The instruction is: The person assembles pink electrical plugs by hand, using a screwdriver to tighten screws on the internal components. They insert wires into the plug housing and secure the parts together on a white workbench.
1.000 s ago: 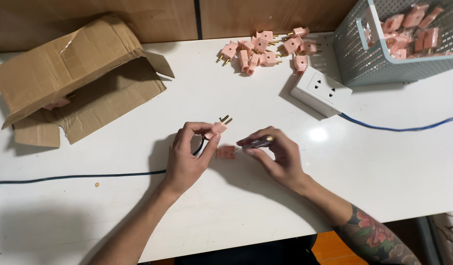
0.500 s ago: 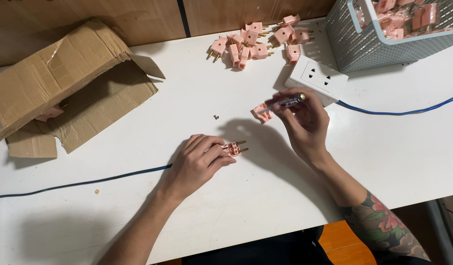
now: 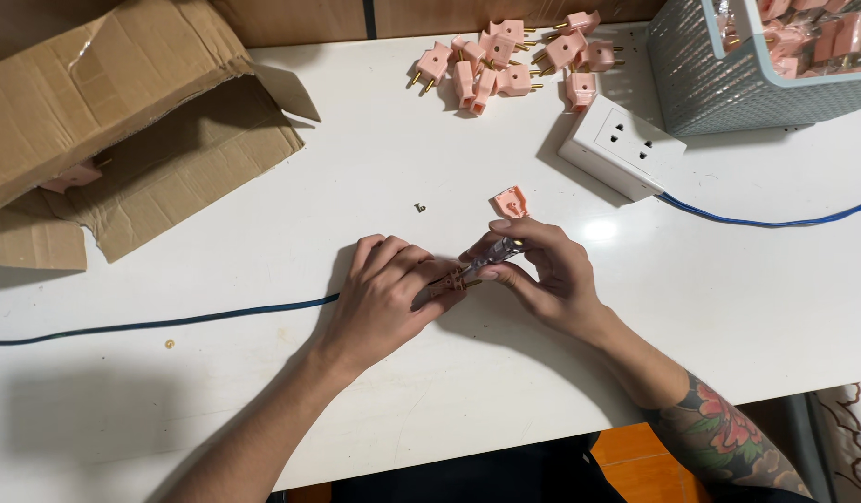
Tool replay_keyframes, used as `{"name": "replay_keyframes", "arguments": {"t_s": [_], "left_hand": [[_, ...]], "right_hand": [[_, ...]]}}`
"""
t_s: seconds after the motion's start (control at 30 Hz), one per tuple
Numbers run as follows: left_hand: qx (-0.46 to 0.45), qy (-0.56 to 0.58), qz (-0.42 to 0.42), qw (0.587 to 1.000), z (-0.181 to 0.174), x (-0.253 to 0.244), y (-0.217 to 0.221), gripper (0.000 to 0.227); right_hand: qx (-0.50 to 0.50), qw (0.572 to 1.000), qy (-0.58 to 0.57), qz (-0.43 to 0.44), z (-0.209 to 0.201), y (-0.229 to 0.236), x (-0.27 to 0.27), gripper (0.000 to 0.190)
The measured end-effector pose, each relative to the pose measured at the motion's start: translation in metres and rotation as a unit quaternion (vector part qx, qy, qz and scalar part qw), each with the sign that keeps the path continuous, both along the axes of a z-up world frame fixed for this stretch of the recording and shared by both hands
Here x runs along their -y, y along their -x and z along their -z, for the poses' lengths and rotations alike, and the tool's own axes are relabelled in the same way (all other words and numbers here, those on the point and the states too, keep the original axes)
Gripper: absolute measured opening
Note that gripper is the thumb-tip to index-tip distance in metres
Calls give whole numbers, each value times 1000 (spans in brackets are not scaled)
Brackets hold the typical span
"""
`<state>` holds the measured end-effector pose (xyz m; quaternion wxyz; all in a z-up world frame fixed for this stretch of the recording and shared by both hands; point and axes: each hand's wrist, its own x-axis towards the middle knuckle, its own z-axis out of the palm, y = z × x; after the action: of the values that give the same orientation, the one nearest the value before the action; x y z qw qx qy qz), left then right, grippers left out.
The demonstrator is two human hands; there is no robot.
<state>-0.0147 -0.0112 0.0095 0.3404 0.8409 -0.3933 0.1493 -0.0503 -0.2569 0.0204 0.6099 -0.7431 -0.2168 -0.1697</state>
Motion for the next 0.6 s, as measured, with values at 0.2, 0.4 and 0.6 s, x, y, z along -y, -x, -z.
{"name": "replay_keyframes", "arguments": {"t_s": [0.2,0.4,0.6], "left_hand": [[-9,1,-1,1000,12,-1,0,24],[-9,-4,-5,1000,19,-1,0,25],[-33,-12,-4,999,22,0,1,25]], "right_hand": [[32,999,33,-29,1,1,8,63],[82,992,83,-49,-1,6,10,52],[72,993,81,-57,-22,4,-1,46]]}}
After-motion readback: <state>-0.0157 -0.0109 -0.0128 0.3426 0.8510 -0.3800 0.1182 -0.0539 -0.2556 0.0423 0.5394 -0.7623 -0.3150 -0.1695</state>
